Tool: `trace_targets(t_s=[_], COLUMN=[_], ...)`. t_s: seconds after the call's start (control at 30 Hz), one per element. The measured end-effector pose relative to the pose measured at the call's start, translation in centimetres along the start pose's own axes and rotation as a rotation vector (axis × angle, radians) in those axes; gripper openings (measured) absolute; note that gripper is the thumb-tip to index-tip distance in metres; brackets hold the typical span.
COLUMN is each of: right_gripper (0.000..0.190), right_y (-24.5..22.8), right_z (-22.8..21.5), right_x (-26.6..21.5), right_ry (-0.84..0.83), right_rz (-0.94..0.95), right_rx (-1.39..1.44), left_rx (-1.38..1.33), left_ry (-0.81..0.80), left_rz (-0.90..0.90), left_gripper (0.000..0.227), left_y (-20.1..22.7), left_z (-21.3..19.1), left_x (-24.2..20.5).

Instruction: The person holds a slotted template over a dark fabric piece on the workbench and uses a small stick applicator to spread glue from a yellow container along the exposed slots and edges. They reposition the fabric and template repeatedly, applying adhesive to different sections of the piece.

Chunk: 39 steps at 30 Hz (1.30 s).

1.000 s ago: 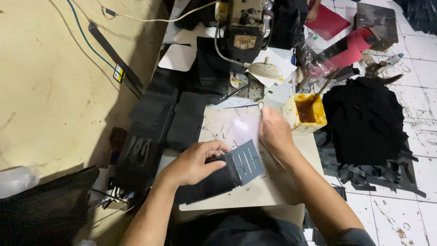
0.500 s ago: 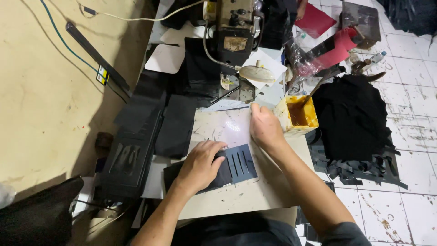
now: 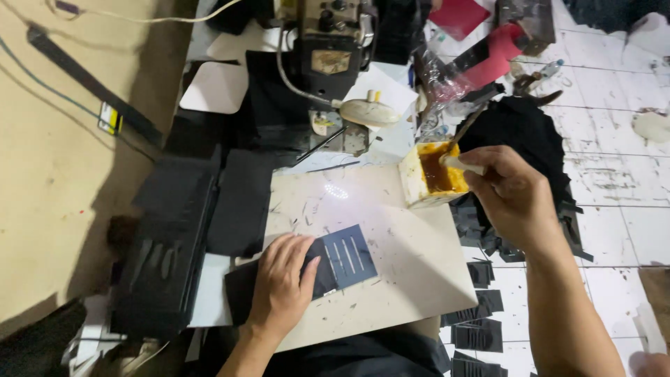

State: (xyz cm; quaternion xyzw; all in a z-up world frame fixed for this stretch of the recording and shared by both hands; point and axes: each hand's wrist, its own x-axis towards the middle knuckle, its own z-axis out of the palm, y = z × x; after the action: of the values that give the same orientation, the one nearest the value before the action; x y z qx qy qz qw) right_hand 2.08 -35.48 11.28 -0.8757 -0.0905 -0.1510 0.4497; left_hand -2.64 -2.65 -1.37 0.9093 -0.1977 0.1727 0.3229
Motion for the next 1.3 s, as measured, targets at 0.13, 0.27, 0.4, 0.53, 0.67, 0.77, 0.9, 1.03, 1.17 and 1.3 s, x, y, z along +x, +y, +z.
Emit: trace_targets(t_s=[0.13, 0.27, 0.4, 0.53, 0.67, 0.77, 0.9, 1.03, 1.17, 1.3], right_gripper=[0.024, 0.021, 0.022, 0.026, 0.035, 0.034, 0.021, 0.025, 0.022, 0.026], right_y=[1.6, 3.0, 5.2, 6.4, 6.0, 5.0, 2.4, 2.0, 1.8, 1.4], right_z=[0.6, 1.6, 2.2, 2.6, 2.8, 1.9, -0.4, -1.2, -1.2, -0.7], right_x=[1.1, 2.3, 3.3, 4.2, 4.6, 4.8, 4.8, 4.4, 3.9, 3.1], right_ry=[0.042, 0.010, -0.089, -0.140, -0.192, -0.263, -0.266, -0.239, -0.242, -0.249], right_rz=[0.002, -0.079, -0.210, -0.314, -0.282, -0.146, -0.105, 0.025, 0.042, 0.007], right_rx=[-0.170, -0.453, -0.651, -0.724, -0.757, -0.676, -0.424, -0.411, -0.355, -0.435], left_rx=[-0.004, 0.032, 0.045, 0.031, 0.034, 0.040, 0.031, 0.024, 0.037, 0.026], left_ry=[-0.012, -0.033, -0.047, -0.078, -0.052, -0.060, -0.072, -0.054, -0.029, -0.025], left_rz=[0.015, 0.006, 0.013, 0.007, 0.018, 0.014, -0.004, 0.001, 0.015, 0.036], left_gripper=[0.038, 0.038, 0.038, 0.038, 0.037, 0.038, 0.037, 0.039, 0.037, 0.037], left_y=[0.0, -0.1, -0.3, -0.3, -0.1, -0.4, -0.3, -0.2, -0.1, 0.2], left_z=[0.1, 0.2, 0.4, 0.3, 0.3, 0.5, 0.3, 0.5, 0.6, 0.0], left_x=[0.1, 0.0, -0.2, 0.0, 0.1, -0.1, 0.0, -0.2, -0.1, 0.0])
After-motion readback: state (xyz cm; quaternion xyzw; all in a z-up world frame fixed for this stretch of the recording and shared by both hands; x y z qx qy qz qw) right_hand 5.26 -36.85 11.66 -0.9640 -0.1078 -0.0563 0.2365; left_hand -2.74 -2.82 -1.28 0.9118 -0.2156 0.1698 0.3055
